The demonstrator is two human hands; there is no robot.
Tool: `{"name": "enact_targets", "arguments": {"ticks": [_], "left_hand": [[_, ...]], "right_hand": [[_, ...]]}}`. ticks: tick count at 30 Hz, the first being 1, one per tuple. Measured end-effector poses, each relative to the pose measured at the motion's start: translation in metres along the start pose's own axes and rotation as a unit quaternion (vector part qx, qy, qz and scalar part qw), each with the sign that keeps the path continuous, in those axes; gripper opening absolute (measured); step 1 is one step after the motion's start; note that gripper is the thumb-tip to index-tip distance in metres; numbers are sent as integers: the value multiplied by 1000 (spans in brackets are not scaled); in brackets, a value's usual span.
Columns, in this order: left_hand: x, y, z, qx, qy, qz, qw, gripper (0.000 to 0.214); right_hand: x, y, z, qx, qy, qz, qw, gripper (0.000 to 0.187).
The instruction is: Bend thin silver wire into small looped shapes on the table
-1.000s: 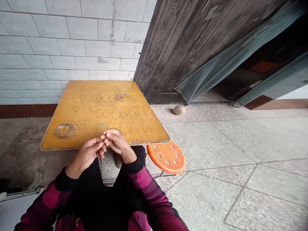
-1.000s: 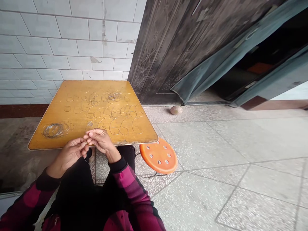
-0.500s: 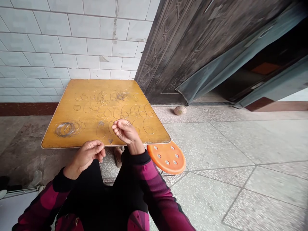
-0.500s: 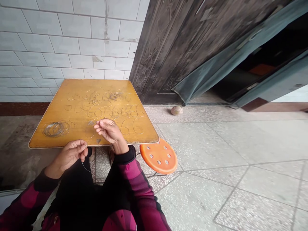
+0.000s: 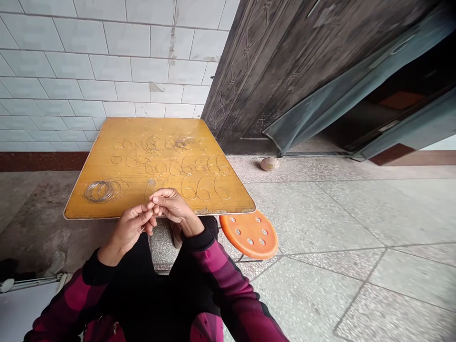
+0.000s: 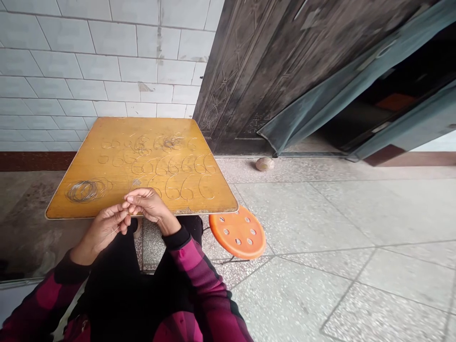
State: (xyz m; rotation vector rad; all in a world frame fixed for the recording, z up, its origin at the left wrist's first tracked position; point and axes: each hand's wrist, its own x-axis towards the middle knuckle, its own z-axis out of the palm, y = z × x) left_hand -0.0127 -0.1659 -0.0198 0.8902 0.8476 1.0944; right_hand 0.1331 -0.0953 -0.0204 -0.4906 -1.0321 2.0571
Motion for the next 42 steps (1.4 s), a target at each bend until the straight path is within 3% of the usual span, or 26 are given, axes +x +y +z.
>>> {"name": "enact_targets", "arguments": {"ticks": [5,13,17,20,24,27,30,34,42], "left_hand": [[-6,2,3,69,33,42,996,22],[-15,-2,7,96,39,33,994,24],[-12,-4,8,59,71,20,996,27],[-3,0,6,-10,117,22,993,30],[8,8,-1,-81,160,52,982,33],[13,10,-5,-108,168,70,977,33],[13,7,-5,-117,168,80,975,31],[9,5,-3,-106,145,77,981,28],[4,12,-3,-128,108,93,982,24]], "right_hand": [[6,-12,-1,15,54,-68,996,25],[10,-40,-10,25,81,-126,988,22],[13,-47,-17,26,101,-135,985,23],[10,-34,-25,20,134,-160,978,31],[-11,14,-27,4,182,-134,974,24],[-30,51,-12,-27,153,-119,981,23],[-39,70,9,-29,143,-141,979,27],[-37,69,24,18,225,-216,950,13],[-40,46,17,74,235,-203,948,16]]}}
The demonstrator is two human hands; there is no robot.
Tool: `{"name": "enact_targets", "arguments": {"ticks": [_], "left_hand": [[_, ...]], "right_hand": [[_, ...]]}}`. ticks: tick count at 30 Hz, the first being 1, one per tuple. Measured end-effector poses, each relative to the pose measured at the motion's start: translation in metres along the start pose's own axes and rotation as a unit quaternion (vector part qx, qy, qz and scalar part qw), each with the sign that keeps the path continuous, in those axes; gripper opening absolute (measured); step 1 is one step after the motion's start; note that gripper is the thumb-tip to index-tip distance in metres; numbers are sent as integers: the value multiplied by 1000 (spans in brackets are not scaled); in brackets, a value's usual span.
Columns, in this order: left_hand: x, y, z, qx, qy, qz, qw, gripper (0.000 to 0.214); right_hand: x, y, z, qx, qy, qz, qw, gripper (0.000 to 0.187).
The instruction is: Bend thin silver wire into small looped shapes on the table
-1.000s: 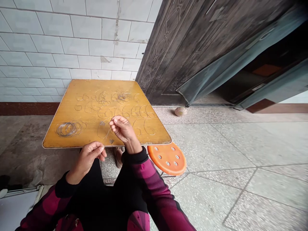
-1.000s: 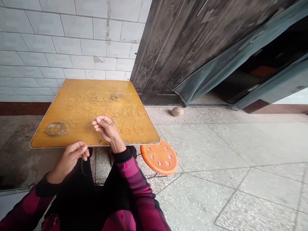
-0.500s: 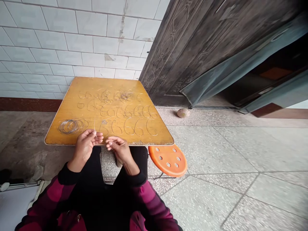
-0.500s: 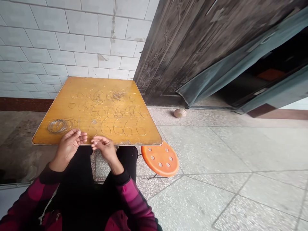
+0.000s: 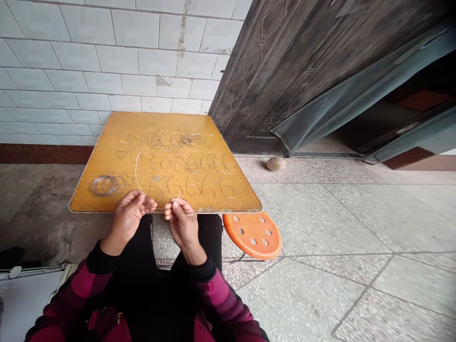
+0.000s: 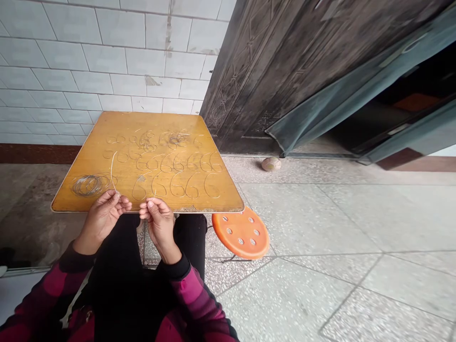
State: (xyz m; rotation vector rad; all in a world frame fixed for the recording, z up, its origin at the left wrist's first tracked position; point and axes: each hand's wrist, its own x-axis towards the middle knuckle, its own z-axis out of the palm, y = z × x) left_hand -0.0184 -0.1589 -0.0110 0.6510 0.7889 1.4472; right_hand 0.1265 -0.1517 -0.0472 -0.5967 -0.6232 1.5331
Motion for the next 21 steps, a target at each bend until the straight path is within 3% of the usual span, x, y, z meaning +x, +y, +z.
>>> {"name": "enact_targets", "arguments": {"ticks": [4,7,9,12,17,19,21], "left_hand": [[0,5,1,-2,-20,-1,1000,21],[2,9,0,14,-32,0,999,20],[3,12,-1,28,-37,2,999,20],[4,17,-1,52,-39,1,998,22],[3,25,-3,97,-41,-17,994,24],[3,27,-5,116,-50,-27,992,24],[3,29,-9,133,-67,-39,988,23]], "right_hand": [[6,-12,0,-86,-37,-26,995,16],[11,-24,4,-231,-99,-83,964,20],[15,-35,10,-365,-144,-160,906,23],[18,-48,20,-540,-198,-266,774,30],[18,-53,31,-731,-205,-313,570,41],[17,-52,33,-768,-201,-320,517,43],[15,-51,35,-783,-205,-330,486,42]]}}
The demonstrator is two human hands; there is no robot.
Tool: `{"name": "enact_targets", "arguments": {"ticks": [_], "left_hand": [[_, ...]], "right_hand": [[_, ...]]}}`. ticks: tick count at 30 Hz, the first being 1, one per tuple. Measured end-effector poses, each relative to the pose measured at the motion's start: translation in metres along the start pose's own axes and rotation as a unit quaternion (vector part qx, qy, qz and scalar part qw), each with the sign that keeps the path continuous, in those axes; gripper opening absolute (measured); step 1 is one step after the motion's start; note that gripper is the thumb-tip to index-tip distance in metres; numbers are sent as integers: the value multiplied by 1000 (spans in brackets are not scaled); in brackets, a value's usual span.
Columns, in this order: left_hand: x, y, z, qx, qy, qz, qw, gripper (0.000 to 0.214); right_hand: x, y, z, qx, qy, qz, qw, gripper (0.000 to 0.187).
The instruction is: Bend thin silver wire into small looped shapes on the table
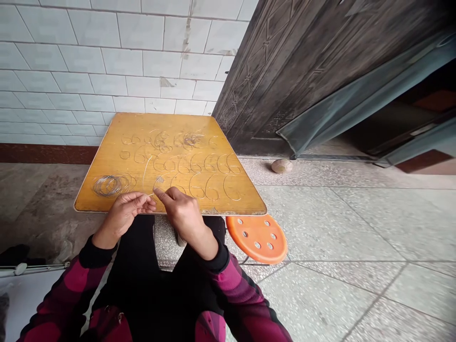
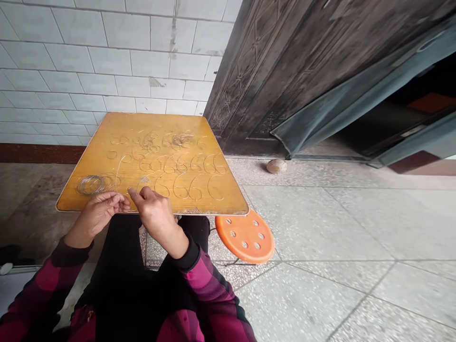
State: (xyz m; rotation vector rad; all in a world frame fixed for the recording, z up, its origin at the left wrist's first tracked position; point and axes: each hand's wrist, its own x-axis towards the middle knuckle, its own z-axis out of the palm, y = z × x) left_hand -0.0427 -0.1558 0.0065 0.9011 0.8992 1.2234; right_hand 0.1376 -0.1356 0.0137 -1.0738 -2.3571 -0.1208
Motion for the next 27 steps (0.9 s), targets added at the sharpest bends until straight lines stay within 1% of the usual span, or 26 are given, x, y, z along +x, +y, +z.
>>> {"name": "enact_targets", "arguments": {"ticks": [2,7,10,13,16,19,21,23,25,27], "left_hand": [[0,1,-4,12,-17,-13,1000,22],[1,6,-10,21,-66,-35,997,19],[2,9,-13,25,-91,-48,994,20],[2,12,-15,46,-114,-48,991,20],[3,14,-12,78,-112,-25,990,18],[2,16,-8,93,-82,9,992,16],[1,17,-7,100,-60,36,993,15],[1,17,-7,113,-46,56,991,14],[0,18,-8,131,-42,67,988,15],[0,18,-9,154,-52,77,984,17]], "right_hand": [[0,-2,-1,-9,0,-10,1000,40],[-1,-6,-7,29,-8,-19,999,36],[-2,-8,-10,31,-10,-29,999,34],[-2,-8,-9,33,-5,-34,999,35],[-1,-7,-3,56,17,-31,998,36],[1,-4,2,134,64,0,989,35],[1,-2,4,217,97,32,971,30],[0,0,5,309,113,60,942,26],[-4,0,8,400,105,92,906,24],[-8,-1,12,476,87,128,866,21]]}}
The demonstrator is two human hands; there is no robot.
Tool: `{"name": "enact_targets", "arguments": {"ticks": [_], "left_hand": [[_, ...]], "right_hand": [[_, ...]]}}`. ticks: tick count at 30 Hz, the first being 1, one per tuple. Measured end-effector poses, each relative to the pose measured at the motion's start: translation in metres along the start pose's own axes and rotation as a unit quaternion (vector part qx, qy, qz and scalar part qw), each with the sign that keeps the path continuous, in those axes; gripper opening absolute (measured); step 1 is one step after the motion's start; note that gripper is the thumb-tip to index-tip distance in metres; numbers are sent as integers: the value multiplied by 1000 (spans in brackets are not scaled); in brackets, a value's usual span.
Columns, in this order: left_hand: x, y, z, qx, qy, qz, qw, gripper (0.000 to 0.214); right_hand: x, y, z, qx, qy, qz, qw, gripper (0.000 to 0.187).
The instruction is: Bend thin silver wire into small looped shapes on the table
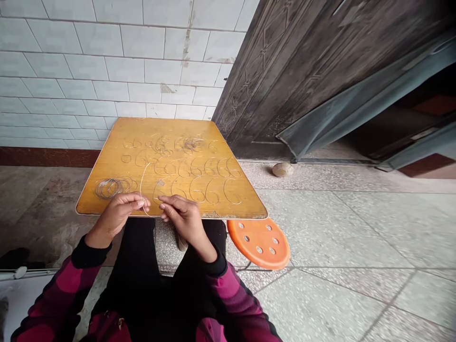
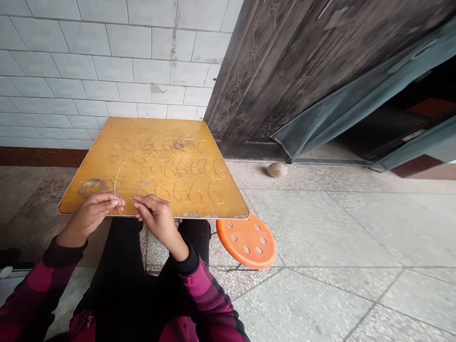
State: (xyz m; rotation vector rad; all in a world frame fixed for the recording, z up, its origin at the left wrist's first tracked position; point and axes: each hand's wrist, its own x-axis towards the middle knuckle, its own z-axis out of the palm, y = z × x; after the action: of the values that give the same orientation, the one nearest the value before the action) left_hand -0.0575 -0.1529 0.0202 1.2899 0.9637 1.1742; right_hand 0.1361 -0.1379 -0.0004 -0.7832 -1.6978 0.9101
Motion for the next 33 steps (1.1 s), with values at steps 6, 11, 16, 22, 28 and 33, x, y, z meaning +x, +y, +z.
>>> {"name": "enact_targets", "arguments": {"ticks": [6,11,16,22,28,33], "left_hand": [[2,1,0,31,-39,2,999,21],[2,1,0,44,-34,9,998,21],[6,-7,0,51,7,-13,999,17],[21,-32,-7,23,106,-46,993,17],[27,-42,-23,20,148,-51,987,21],[29,-44,-25,110,160,-28,981,20]], "right_hand": [[-2,5,10,116,31,87,989,15],[-2,5,10,165,45,127,977,14],[-9,13,13,204,47,154,966,20],[-12,37,23,207,65,189,958,30],[-15,51,18,192,87,193,958,35],[-19,41,18,74,84,88,990,35]]}}
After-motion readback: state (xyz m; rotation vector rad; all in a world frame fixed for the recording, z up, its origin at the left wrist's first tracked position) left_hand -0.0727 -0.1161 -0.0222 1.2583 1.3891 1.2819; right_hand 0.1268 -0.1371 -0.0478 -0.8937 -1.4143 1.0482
